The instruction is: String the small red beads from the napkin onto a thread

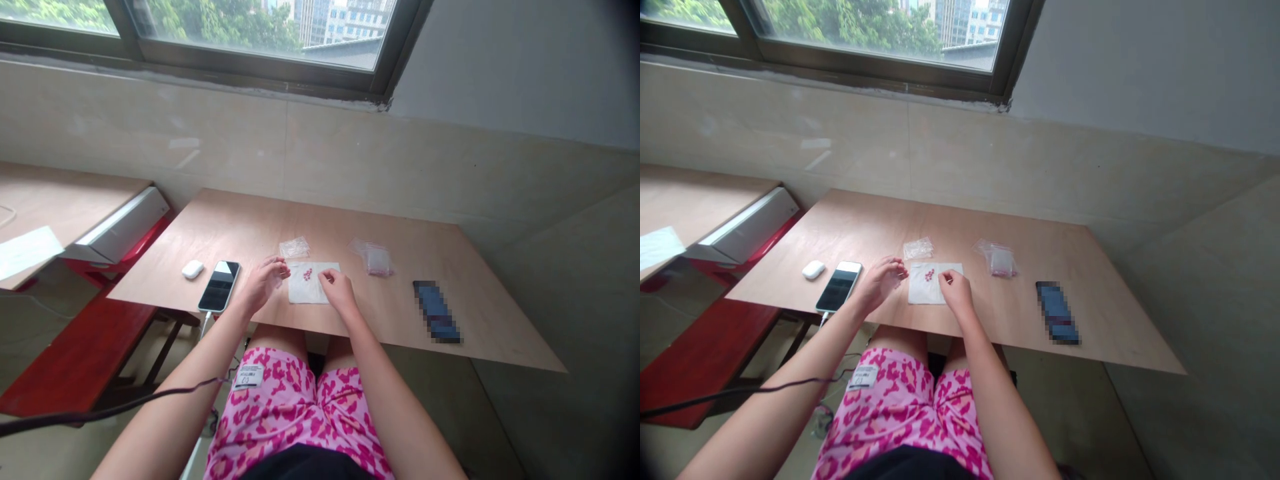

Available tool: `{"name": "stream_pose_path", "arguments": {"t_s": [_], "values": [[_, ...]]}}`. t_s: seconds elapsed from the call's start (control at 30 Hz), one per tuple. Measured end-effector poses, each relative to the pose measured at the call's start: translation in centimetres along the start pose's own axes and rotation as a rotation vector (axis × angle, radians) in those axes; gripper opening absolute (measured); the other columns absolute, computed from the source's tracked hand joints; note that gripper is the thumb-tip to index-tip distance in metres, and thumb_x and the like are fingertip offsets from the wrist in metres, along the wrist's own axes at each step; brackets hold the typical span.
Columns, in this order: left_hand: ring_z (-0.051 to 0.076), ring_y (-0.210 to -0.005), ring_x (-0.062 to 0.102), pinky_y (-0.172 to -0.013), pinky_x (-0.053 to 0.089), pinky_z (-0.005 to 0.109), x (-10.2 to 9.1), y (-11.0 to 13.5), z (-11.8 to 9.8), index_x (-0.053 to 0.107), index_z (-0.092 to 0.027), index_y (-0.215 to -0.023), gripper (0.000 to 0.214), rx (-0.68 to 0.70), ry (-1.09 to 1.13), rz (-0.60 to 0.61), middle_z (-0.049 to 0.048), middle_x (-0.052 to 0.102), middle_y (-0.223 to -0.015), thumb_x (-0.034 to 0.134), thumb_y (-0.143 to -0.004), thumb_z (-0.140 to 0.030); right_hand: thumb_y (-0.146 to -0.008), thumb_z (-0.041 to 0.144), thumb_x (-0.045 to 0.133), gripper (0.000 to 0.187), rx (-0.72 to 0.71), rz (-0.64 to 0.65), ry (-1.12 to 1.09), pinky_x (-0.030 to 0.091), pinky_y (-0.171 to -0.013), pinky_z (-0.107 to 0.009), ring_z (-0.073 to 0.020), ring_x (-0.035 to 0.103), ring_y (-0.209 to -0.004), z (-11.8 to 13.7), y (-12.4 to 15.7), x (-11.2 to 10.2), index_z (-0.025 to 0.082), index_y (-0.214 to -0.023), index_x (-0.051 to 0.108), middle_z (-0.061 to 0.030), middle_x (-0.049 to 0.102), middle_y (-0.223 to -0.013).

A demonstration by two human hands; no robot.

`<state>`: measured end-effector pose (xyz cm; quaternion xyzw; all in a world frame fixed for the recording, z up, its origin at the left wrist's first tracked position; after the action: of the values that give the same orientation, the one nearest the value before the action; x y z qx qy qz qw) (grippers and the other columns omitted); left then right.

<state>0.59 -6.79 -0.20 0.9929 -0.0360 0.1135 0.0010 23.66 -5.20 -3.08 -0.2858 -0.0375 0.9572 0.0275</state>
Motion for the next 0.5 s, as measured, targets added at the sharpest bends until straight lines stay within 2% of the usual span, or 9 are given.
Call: {"name": "stream_pose_path", "arguments": {"t_s": [0.07, 0.2, 0.37, 0.43, 0.5], "values": [[0.022, -0.095, 0.070, -0.096, 0.054, 0.043, -0.28, -0.06, -0.73, 0.064, -0.018, -0.108, 0.022, -0.008, 0.037, -0.011, 0.0086, 0.070, -0.097, 0.058, -0.092, -0.032, -0.090, 0.030, 0.058, 0.020, 0.001, 0.003, 0.005, 0.053, -0.079, -0.029, -0.0216, 0.072, -0.083, -0.53, 0.07, 0.12, 0.019, -0.085, 0.075, -0.0066, 0.079, -0.090], [0.025, -0.100, 0.070, -0.096, 0.055, 0.047, -0.50, 0.09, -1.37, 0.065, -0.019, -0.110, 0.024, -0.015, -0.026, -0.019, 0.0097, 0.071, -0.096, 0.054, -0.095, -0.034, -0.090, 0.026, 0.059, 0.018, -0.004, 0.009, 0.024, 0.053, -0.080, -0.029, -0.0209, 0.072, -0.083, -0.94, 0.10, 0.39, 0.020, -0.086, 0.075, -0.0058, 0.079, -0.090], [0.023, -0.097, 0.070, -0.094, 0.055, 0.043, -0.40, 0.11, -1.02, 0.065, -0.019, -0.109, 0.024, -0.012, -0.044, 0.000, 0.0085, 0.070, -0.096, 0.056, -0.093, -0.036, -0.091, 0.025, 0.060, 0.016, -0.022, 0.031, 0.082, 0.052, -0.077, -0.028, -0.0205, 0.072, -0.080, -1.09, -0.10, 0.66, 0.021, -0.087, 0.075, -0.0048, 0.078, -0.089], [0.022, -0.094, 0.070, -0.090, 0.055, 0.040, -0.49, 0.14, -0.85, 0.065, -0.019, -0.108, 0.024, 0.012, -0.142, 0.003, 0.0080, 0.071, -0.097, 0.059, -0.092, -0.035, -0.092, 0.023, 0.060, 0.016, -0.050, 0.060, 0.155, 0.052, -0.077, -0.028, -0.0205, 0.071, -0.080, -0.95, -0.35, 0.84, 0.021, -0.089, 0.076, -0.0057, 0.078, -0.090], [0.022, -0.091, 0.069, -0.086, 0.053, 0.036, -0.54, 0.25, -0.72, 0.067, -0.019, -0.104, 0.020, 0.061, -0.343, 0.014, 0.0067, 0.071, -0.096, 0.061, -0.090, -0.032, -0.092, 0.021, 0.062, 0.015, -0.081, 0.093, 0.214, 0.051, -0.079, -0.028, -0.0208, 0.071, -0.081, -0.70, -0.79, 1.04, 0.020, -0.090, 0.077, -0.0067, 0.078, -0.090]]}}
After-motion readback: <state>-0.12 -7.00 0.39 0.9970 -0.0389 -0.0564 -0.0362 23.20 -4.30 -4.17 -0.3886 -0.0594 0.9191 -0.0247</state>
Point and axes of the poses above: each hand's wrist, its own y-axis away from the middle knuckle, its own x-axis out of the palm, z = x × y, the point moved 5 cm from there along -y, towards the middle knuckle
